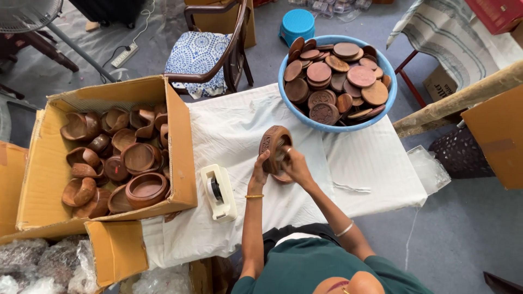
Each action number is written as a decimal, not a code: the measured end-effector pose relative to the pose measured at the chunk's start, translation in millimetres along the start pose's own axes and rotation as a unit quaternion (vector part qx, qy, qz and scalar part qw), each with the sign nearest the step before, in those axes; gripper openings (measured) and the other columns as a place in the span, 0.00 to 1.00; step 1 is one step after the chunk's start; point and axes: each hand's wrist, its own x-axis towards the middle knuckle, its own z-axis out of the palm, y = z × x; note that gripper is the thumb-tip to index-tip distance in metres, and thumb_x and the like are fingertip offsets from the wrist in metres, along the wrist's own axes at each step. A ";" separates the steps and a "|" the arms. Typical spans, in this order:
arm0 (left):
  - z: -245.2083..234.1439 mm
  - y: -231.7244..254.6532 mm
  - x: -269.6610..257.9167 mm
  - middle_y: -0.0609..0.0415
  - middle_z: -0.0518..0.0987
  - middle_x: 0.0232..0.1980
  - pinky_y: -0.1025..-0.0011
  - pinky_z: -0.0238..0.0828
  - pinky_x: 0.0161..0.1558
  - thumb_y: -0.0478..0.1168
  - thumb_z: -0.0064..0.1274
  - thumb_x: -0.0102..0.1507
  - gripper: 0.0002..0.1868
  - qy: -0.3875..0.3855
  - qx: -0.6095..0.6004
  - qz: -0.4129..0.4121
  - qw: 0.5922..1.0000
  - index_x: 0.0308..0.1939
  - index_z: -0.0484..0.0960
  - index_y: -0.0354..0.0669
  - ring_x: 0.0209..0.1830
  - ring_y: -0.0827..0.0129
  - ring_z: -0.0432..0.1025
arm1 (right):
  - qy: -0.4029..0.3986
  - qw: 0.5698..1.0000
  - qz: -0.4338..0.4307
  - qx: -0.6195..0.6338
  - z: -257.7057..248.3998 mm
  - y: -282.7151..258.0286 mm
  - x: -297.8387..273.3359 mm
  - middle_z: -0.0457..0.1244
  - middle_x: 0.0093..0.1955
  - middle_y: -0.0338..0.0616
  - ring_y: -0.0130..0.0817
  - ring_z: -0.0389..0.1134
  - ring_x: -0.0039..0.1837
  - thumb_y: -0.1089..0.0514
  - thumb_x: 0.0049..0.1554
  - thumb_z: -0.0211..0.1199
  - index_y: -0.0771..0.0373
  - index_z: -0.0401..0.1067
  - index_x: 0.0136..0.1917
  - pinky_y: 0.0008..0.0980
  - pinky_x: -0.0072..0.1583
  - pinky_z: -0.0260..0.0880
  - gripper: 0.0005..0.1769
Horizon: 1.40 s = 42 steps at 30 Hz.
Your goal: The person sorts through a blue basin of small wooden discs and a cardboard box of wooden bowls. They pick up a wooden bowl and wipe its surface with a cloth, then place it on the table.
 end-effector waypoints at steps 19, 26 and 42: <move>18.4 34.4 -18.2 0.47 0.75 0.59 0.65 0.67 0.58 0.59 0.59 0.55 0.46 0.040 0.179 0.059 0.981 0.71 0.68 0.37 0.58 0.60 0.68 | -0.103 0.987 -0.108 -0.065 27.3 45.1 -32.1 0.67 0.56 0.56 0.53 0.68 0.61 0.54 0.61 0.57 0.69 0.71 0.57 0.49 0.68 0.65 0.17; 32.2 37.1 -22.4 0.46 0.74 0.63 0.67 0.63 0.63 0.61 0.57 0.55 0.48 -0.018 0.224 0.058 0.973 0.71 0.68 0.34 0.61 0.61 0.68 | -0.192 0.875 0.190 0.402 20.3 57.8 -30.9 0.67 0.63 0.48 0.42 0.65 0.66 0.27 0.65 0.36 0.66 0.65 0.73 0.45 0.70 0.60 0.45; 1.1 18.3 -12.3 0.53 0.81 0.51 0.70 0.71 0.52 0.59 0.59 0.59 0.35 -0.043 0.108 0.063 0.991 0.59 0.79 0.35 0.49 0.70 0.75 | -0.103 0.798 0.207 0.557 10.7 -19.2 -21.3 0.51 0.78 0.51 0.41 0.52 0.79 0.30 0.65 0.46 0.63 0.46 0.79 0.41 0.78 0.52 0.45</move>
